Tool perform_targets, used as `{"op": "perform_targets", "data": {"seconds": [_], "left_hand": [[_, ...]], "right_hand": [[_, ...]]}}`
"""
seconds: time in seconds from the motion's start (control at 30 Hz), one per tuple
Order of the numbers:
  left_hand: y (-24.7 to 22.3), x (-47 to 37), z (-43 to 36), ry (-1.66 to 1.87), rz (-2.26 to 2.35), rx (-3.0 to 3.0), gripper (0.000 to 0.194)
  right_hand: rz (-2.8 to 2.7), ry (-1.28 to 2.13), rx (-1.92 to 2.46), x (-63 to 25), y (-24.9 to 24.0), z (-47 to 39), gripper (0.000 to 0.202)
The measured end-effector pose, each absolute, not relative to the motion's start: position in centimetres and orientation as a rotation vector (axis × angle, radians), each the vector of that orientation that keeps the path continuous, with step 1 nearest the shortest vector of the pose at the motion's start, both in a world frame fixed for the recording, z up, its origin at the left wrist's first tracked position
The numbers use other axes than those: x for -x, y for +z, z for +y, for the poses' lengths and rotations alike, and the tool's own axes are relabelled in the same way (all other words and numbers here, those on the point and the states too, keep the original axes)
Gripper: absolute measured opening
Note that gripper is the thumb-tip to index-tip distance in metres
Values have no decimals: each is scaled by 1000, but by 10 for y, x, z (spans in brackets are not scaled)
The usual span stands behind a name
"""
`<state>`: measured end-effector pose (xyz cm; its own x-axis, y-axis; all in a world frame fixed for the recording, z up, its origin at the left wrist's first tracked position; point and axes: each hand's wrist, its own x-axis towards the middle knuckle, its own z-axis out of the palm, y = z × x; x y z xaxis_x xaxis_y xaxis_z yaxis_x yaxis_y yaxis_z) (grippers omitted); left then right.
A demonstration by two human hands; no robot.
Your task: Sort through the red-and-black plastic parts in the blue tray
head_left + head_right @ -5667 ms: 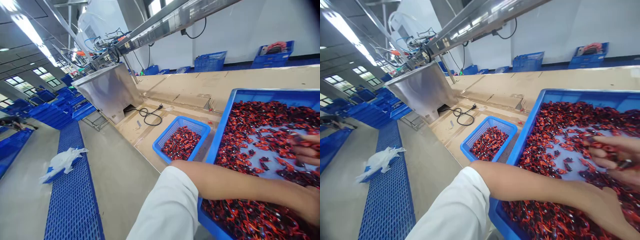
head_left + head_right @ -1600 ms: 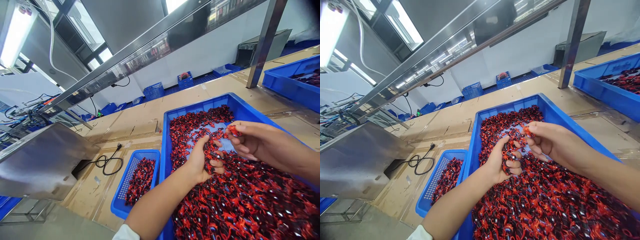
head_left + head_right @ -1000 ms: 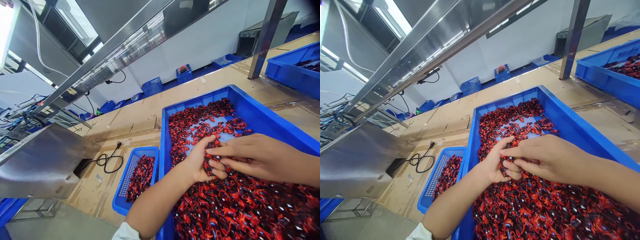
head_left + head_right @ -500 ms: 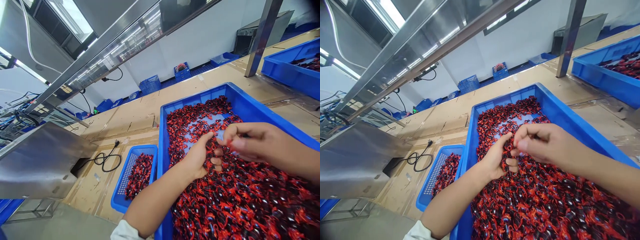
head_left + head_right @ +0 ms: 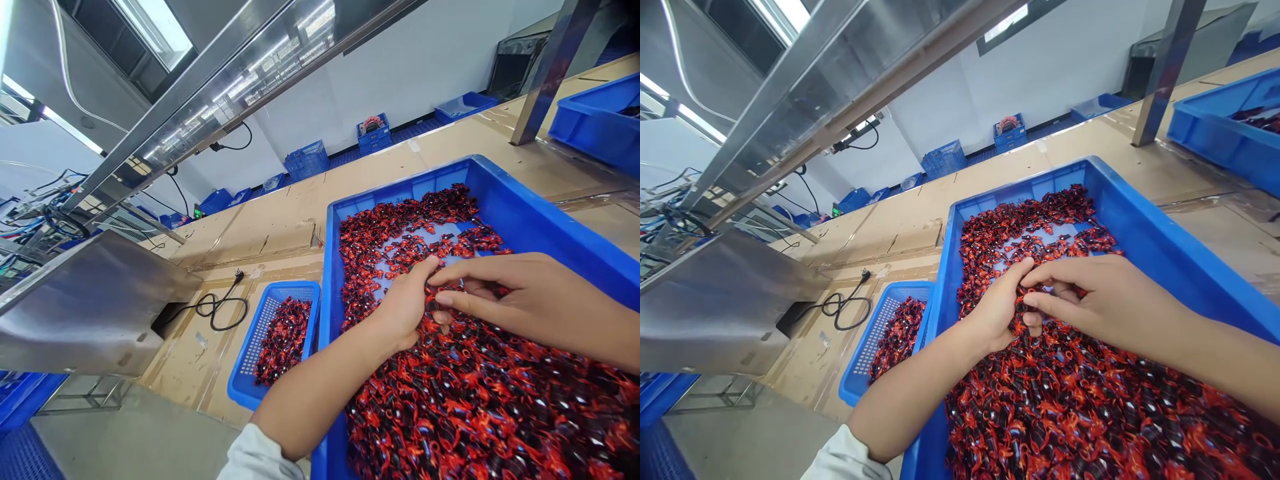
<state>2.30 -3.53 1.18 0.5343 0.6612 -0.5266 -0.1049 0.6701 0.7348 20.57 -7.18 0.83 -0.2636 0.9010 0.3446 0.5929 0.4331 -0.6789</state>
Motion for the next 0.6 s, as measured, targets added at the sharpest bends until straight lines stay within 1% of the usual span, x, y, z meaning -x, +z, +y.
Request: {"op": "perform_targets", "data": {"seconds": [0.1,0.17,0.2,0.27,0.33,0.4,0.6], "left_hand": [[14,-22,-36,444,873,-698,45],[15,-21,-35,413,843,-689,49],[16,-21,-35,402,826,-685,51],[16,-20,-35,397,795,-681,49],[16,-19,-35,412,783,-695,44],[17,-18,-35,437,788,-727,44],[21,-15,-35,490,758,-817,54]], "right_hand": [[-1976,604,1279,-208,9,-69,52],[-1880,694,1334,-208,11,-69,54],[-1784,782,1362,-208,12,-69,55],[-1515,1067,1390,-206,15,-69,60],[-1230,1383,1364,-204,17,-70,66],[-1067,1585,1305,-203,19,-71,68],[-980,1729,1159,-207,19,-72,65]]}}
